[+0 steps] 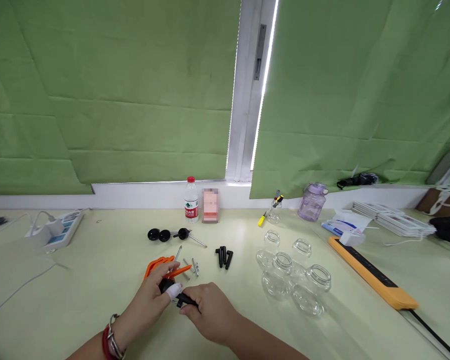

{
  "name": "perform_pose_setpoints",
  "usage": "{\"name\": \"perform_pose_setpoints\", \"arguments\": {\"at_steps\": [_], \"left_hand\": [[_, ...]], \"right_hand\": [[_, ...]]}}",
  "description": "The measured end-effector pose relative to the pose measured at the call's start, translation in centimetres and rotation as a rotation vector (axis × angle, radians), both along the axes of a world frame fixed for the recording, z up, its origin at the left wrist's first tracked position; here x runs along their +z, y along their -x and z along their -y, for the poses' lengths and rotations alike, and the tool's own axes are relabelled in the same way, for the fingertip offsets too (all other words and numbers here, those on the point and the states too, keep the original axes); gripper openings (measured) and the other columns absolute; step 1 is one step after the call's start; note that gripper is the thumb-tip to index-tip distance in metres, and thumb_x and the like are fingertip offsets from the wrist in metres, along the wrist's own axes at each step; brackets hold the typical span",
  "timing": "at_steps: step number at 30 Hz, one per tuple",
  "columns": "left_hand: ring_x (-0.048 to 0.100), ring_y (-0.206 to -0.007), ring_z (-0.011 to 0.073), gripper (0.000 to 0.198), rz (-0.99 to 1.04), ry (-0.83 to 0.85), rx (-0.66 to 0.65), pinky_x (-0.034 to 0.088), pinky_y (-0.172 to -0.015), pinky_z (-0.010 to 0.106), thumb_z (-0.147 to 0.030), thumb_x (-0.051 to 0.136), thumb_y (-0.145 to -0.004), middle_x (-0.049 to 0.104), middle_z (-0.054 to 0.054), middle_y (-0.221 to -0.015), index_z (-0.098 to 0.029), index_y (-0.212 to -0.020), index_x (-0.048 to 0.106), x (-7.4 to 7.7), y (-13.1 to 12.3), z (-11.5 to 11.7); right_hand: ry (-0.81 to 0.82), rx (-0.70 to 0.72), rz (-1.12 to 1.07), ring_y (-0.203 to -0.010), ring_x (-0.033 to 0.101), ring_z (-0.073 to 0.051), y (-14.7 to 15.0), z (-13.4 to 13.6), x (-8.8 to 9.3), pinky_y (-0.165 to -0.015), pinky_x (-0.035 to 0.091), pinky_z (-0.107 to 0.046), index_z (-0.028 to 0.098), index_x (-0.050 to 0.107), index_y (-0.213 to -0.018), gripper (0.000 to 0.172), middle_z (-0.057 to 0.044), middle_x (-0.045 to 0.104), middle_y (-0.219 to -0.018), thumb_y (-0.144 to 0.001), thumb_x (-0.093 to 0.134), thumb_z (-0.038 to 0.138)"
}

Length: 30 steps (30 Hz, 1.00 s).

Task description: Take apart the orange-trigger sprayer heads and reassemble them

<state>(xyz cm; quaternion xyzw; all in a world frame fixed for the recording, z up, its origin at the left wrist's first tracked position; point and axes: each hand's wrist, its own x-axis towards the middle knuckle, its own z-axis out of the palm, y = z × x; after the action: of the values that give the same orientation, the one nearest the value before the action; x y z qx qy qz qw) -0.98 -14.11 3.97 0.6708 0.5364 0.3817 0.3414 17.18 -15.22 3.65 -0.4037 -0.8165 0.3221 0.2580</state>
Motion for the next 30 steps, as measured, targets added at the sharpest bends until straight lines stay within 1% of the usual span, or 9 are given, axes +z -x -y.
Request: {"name": "perform_pose_setpoints", "arguments": {"at_steps": [2, 5, 8, 11, 14, 17, 23, 27, 30], "left_hand": [[0.058, -0.099, 0.0263, 0.039, 0.005, -0.033, 0.053, 0.047, -0.084, 0.040, -0.033, 0.053, -0.075, 0.058, 0.011, -0.116, -0.020, -0.111, 0.055, 0.2, 0.7, -0.7], [0.061, -0.087, 0.0231, 0.036, -0.035, -0.093, 0.267, 0.049, -0.076, 0.035, -0.032, 0.048, -0.076, 0.062, 0.007, -0.106, -0.021, -0.110, 0.052, 0.2, 3.2, -2.7], [0.061, -0.086, 0.0215, 0.032, -0.215, -0.052, 0.538, 0.048, -0.071, 0.030, -0.032, 0.046, -0.075, 0.065, 0.003, -0.101, -0.025, -0.105, 0.054, -0.3, 7.1, -5.1], [0.062, -0.076, 0.0246, 0.029, -0.287, 0.042, 0.634, 0.047, -0.060, 0.032, -0.030, 0.046, -0.070, 0.067, 0.005, -0.089, -0.023, -0.096, 0.057, -1.0, 10.9, -6.8], [0.063, -0.072, 0.0269, 0.024, -0.371, 0.131, 0.657, 0.045, -0.054, 0.032, -0.026, 0.048, -0.064, 0.068, 0.007, -0.082, -0.023, -0.085, 0.059, -1.5, 13.3, -7.6], [0.062, -0.071, 0.0308, 0.022, -0.475, 0.198, 0.660, 0.044, -0.053, 0.035, -0.023, 0.049, -0.059, 0.068, 0.009, -0.077, -0.023, -0.078, 0.060, -2.0, 14.5, -8.1], [0.058, -0.091, 0.0383, 0.028, -0.677, 0.173, 0.642, 0.041, -0.069, 0.045, -0.024, 0.050, -0.057, 0.065, 0.014, -0.102, -0.024, -0.082, 0.064, -2.3, 14.8, -8.4], [0.055, -0.095, 0.0382, 0.030, -0.762, 0.137, 0.620, 0.035, -0.078, 0.051, -0.022, 0.049, -0.059, 0.066, 0.013, -0.096, -0.025, -0.085, 0.065, -2.0, 14.8, -7.9], [0.053, -0.095, 0.0374, 0.030, -0.799, 0.109, 0.619, 0.031, -0.080, 0.051, -0.020, 0.049, -0.059, 0.066, 0.013, -0.092, -0.025, -0.084, 0.065, -1.7, 14.8, -7.5]], "right_hand": [[0.019, -0.023, 0.016, -0.057, 0.044, -0.011, 0.1, 0.0, -0.2, -0.055, 0.033, -0.020, 0.020, 0.064, -0.090, 0.017, 0.003, 0.056, -0.064, -0.078, 0.055, 0.027], [0.037, -0.085, 0.037, -0.066, 0.054, -0.014, -0.2, -0.3, -0.5, -0.062, 0.038, -0.022, 0.020, 0.060, -0.113, 0.037, -0.001, 0.065, -0.076, -0.078, 0.057, 0.033], [0.027, -0.153, 0.067, -0.071, 0.058, -0.016, -0.9, -1.0, -0.9, -0.066, 0.040, -0.024, 0.021, 0.059, -0.116, 0.037, -0.002, 0.067, -0.081, -0.081, 0.052, 0.031], [-0.003, -0.233, 0.081, -0.071, 0.058, -0.016, -1.6, -1.9, -1.2, -0.067, 0.041, -0.025, 0.022, 0.059, -0.116, 0.035, -0.002, 0.067, -0.079, -0.084, 0.047, 0.029], [-0.030, -0.298, 0.092, -0.066, 0.057, -0.016, -2.2, -2.7, -1.5, -0.064, 0.041, -0.025, 0.021, 0.060, -0.112, 0.032, -0.002, 0.065, -0.073, -0.085, 0.044, 0.028], [-0.033, -0.341, 0.080, -0.063, 0.055, -0.015, -2.7, -3.3, -1.8, -0.063, 0.041, -0.025, 0.020, 0.061, -0.108, 0.030, -0.002, 0.063, -0.070, -0.085, 0.043, 0.028], [-0.026, -0.362, 0.080, -0.062, 0.054, -0.015, -3.0, -3.8, -2.4, -0.062, 0.040, -0.025, 0.020, 0.062, -0.107, 0.030, -0.001, 0.061, -0.069, -0.084, 0.045, 0.028], [-0.019, -0.348, 0.086, -0.064, 0.056, -0.015, -3.0, -3.6, -2.6, -0.063, 0.041, -0.025, 0.020, 0.061, -0.107, 0.029, -0.002, 0.062, -0.071, -0.084, 0.045, 0.028], [-0.042, -0.346, 0.103, -0.072, 0.059, -0.016, -2.9, -3.9, -2.3, -0.067, 0.042, -0.026, 0.019, 0.060, -0.108, 0.029, -0.004, 0.064, -0.080, -0.085, 0.044, 0.026]]}}
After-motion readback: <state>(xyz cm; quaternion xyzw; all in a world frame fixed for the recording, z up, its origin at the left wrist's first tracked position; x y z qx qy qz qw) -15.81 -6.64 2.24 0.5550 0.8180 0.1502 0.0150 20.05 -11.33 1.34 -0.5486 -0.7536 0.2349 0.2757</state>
